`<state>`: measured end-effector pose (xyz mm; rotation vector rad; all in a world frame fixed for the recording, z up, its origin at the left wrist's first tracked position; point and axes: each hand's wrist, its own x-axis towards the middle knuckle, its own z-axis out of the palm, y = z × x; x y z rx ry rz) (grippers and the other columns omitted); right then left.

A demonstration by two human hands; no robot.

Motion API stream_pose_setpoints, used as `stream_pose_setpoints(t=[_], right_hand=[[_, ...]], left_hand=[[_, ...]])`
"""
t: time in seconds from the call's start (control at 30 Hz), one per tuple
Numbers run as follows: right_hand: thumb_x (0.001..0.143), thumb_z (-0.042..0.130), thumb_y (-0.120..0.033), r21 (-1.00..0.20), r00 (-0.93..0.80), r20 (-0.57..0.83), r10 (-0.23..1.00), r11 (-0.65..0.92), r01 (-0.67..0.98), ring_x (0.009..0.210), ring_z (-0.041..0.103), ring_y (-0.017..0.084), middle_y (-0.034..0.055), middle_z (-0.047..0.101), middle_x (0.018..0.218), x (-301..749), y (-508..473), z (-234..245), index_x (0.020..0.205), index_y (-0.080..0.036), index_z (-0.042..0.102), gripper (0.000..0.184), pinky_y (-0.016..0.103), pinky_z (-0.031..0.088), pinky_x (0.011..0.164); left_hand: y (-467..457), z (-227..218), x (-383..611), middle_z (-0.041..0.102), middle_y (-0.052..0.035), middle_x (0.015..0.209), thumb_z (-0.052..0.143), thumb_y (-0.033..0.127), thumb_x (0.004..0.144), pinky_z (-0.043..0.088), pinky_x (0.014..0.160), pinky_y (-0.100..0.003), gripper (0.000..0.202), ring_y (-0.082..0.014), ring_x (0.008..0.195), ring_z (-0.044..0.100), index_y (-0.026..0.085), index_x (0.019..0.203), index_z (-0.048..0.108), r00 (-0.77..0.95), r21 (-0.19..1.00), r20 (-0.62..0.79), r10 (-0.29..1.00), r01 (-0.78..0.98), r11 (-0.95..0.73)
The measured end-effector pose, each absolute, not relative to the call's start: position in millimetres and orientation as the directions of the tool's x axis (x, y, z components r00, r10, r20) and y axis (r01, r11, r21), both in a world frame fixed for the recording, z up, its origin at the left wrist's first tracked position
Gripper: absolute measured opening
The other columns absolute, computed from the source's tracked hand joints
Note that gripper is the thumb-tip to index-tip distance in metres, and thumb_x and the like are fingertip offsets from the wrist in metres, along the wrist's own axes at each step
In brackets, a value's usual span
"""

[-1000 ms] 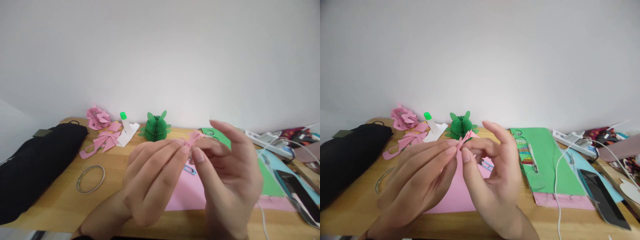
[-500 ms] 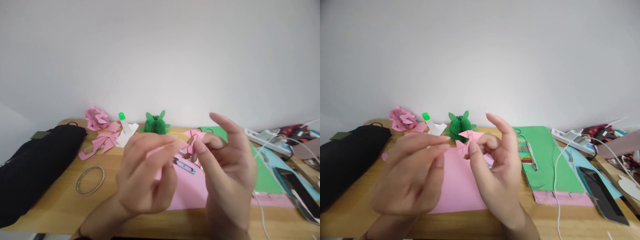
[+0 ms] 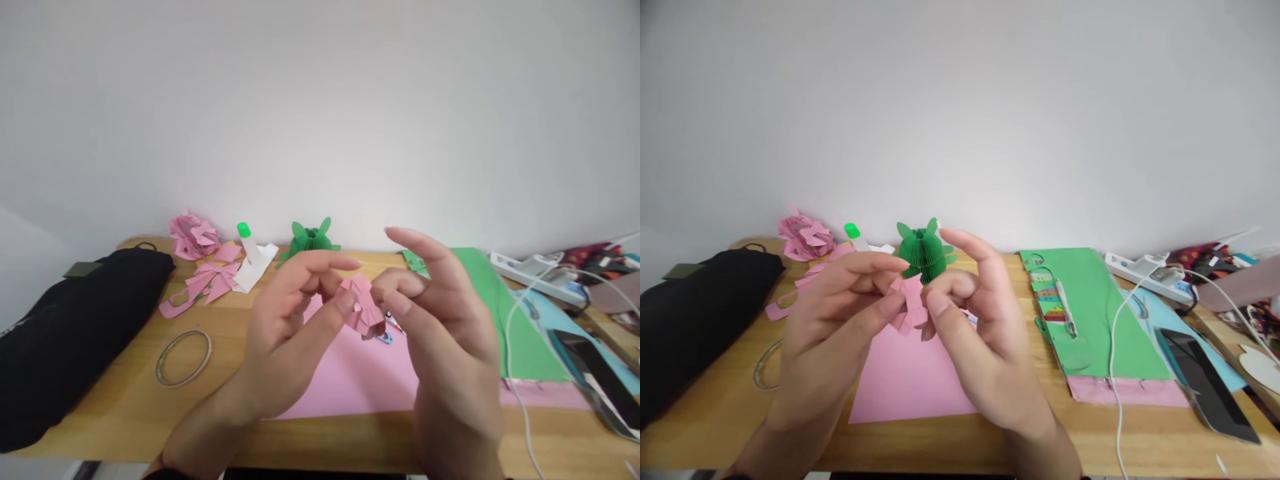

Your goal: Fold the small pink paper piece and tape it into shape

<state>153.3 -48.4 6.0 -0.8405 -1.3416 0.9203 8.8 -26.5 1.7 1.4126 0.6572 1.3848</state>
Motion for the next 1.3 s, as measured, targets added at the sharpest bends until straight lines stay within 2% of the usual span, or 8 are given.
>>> stream_pose_setpoints(t=[0.27,0.33,0.43,0.57,0.8,0.97,1.13,1.3], right_hand=[[0.086,0.061,-0.011,-0.905,0.042,0.422,0.906,0.424,-0.043,0.062,0.057,0.013,-0.0048,0.060,0.069,149,-49,9,0.130,-0.034,0.047,0.051,0.029,0.053,0.056],[0.087,0.061,-0.011,-0.903,0.058,0.427,0.903,0.429,-0.028,0.065,0.059,0.014,-0.0046,0.061,0.070,149,-49,9,0.130,-0.034,0.047,0.051,0.030,0.053,0.057],[0.087,0.062,-0.012,-0.897,0.091,0.441,0.893,0.443,-0.003,0.066,0.060,0.014,-0.0045,0.062,0.070,148,-48,9,0.129,-0.033,0.046,0.050,0.030,0.053,0.058],[0.086,0.062,-0.012,-0.872,0.120,0.487,0.865,0.489,0.009,0.065,0.060,0.013,-0.0052,0.061,0.071,148,-47,8,0.131,-0.030,0.046,0.051,0.029,0.053,0.058],[0.085,0.062,-0.012,-0.787,0.130,0.616,0.777,0.600,0.143,0.071,0.062,0.015,-0.0019,0.064,0.079,148,-47,3,0.135,-0.026,0.045,0.054,0.031,0.054,0.056],[0.083,0.061,-0.006,-0.710,0.108,0.695,0.711,0.654,0.263,0.076,0.064,0.016,-0.0004,0.067,0.085,149,-48,2,0.135,-0.025,0.047,0.057,0.031,0.054,0.057],[0.073,0.071,-0.003,-0.626,0.252,0.774,0.581,0.641,0.445,0.079,0.059,0.014,-0.0006,0.059,0.091,148,-46,3,0.130,-0.024,0.053,0.064,0.030,0.050,0.061],[0.079,0.068,-0.005,-0.698,0.170,0.702,0.692,0.620,0.359,0.076,0.063,0.014,-0.0025,0.064,0.082,147,-44,3,0.131,-0.026,0.050,0.059,0.032,0.055,0.065]], left_hand=[[-28,-1,11,0.065,0.0019,0.082,0.065,0.014,0.086,0.049,0.076,-0.030,0.025,-0.0139,0.079,0.059,0.028,0.107,0.066,0.006,0.839,0.544,0.839,-0.032,-0.544],[-28,-2,11,0.066,-0.0014,0.098,0.064,0.013,0.083,0.049,0.081,-0.034,0.034,-0.0186,0.093,0.059,0.029,0.113,0.064,-0.016,0.734,0.678,0.735,0.084,-0.674],[-26,-3,10,0.059,-0.0074,0.117,0.062,0.013,0.076,0.047,0.092,-0.042,0.039,-0.0256,0.108,0.055,0.024,0.112,0.066,0.029,0.430,0.881,0.473,0.371,-0.823],[-22,-1,11,0.067,-0.0126,0.110,0.062,0.013,0.075,0.050,0.091,-0.045,0.032,-0.0264,0.103,0.061,0.014,0.107,0.068,0.198,0.185,0.931,0.308,0.471,-0.862],[-20,-5,16,0.075,-0.0085,0.106,0.062,0.005,0.083,0.058,0.087,-0.033,0.031,-0.0193,0.098,0.069,0.017,0.111,0.070,0.179,0.572,0.789,0.588,0.137,-0.808],[-13,-2,13,0.078,0.0016,0.092,0.067,0.013,0.087,0.059,0.079,-0.020,0.016,-0.0110,0.086,0.072,0.024,0.093,0.077,0.138,0.887,0.457,0.878,-0.148,-0.438],[-5,-2,14,0.077,0.0048,0.084,0.068,0.019,0.088,0.056,0.077,-0.014,0.013,-0.0061,0.080,0.069,0.026,0.085,0.079,0.267,0.903,0.292,0.918,-0.393,-0.173],[-7,-5,15,0.076,0.0056,0.083,0.071,0.024,0.086,0.053,0.071,-0.012,0.009,-0.0042,0.077,0.065,0.028,0.086,0.079,0.379,0.870,0.185,0.907,-0.492,0.029]])
